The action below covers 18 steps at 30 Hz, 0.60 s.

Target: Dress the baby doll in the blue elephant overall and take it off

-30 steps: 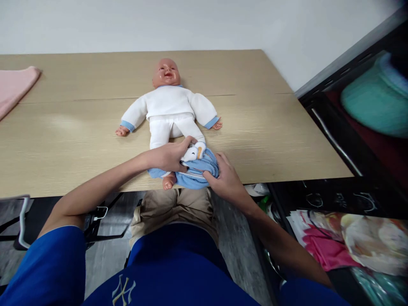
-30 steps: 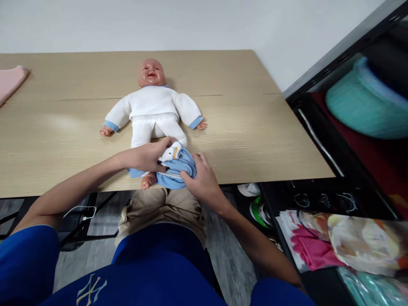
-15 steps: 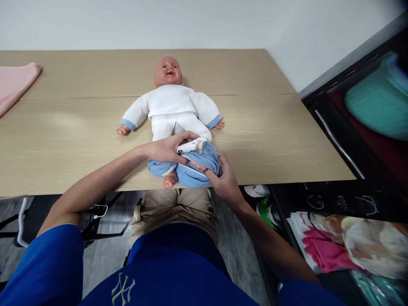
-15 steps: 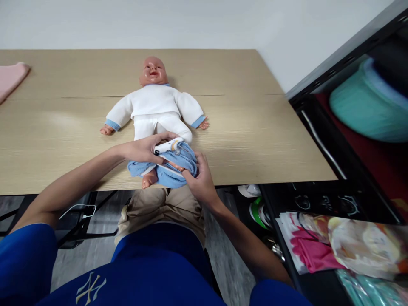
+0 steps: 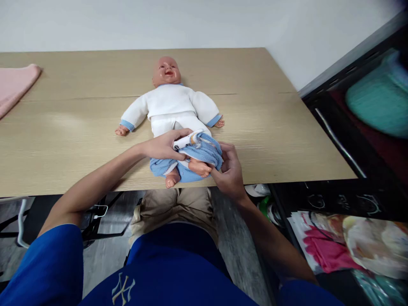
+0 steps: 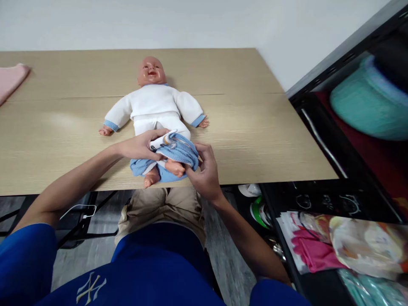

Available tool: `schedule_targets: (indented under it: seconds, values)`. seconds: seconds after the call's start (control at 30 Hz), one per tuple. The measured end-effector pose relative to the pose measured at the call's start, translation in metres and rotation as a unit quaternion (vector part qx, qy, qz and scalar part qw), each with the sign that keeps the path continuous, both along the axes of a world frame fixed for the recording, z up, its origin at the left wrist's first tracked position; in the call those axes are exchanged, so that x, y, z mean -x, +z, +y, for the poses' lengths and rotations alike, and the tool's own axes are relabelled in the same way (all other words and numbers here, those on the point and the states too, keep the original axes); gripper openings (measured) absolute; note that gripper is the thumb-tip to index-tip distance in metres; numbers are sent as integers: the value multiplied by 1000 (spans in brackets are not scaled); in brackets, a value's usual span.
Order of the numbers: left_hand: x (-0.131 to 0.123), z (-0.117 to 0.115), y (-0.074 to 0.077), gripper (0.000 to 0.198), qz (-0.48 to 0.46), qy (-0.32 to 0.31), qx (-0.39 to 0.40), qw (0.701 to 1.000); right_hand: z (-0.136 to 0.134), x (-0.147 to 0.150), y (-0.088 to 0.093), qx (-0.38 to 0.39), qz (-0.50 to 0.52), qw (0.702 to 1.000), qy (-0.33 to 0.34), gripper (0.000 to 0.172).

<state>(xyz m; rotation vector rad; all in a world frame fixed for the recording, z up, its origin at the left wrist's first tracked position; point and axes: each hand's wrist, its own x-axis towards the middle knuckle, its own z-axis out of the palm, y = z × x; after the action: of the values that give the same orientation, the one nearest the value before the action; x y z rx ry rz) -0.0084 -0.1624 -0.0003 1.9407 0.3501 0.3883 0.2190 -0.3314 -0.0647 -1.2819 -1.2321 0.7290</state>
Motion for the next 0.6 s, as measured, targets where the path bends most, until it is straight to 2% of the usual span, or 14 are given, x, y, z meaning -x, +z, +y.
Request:
schedule_targets:
  seconds: [0.1,0.27,0.33,0.4,0.5,0.6]
  values:
    - [1,3,4,46,6,-24,16,1000,14,-22,-5,45,13,997,67,37]
    - [2,5,11,48,43,-49,35,997,43,-55,5,117,8,968,221,58]
    - [2,3,13,51,45,-41,23,998,48,-61,13,125,4,959,254,65]
    - [1,-1,16,52,52,-30,-8,998,50,-61,21,104,-18,960,258,64]
    - [3,-11,24,54,90,-15,-66,994,51,-57,29,37,-106,968,226,46]
    - [14,-24,32,61,135,40,-131,981,59,-51,30,11,-140,968,206,40]
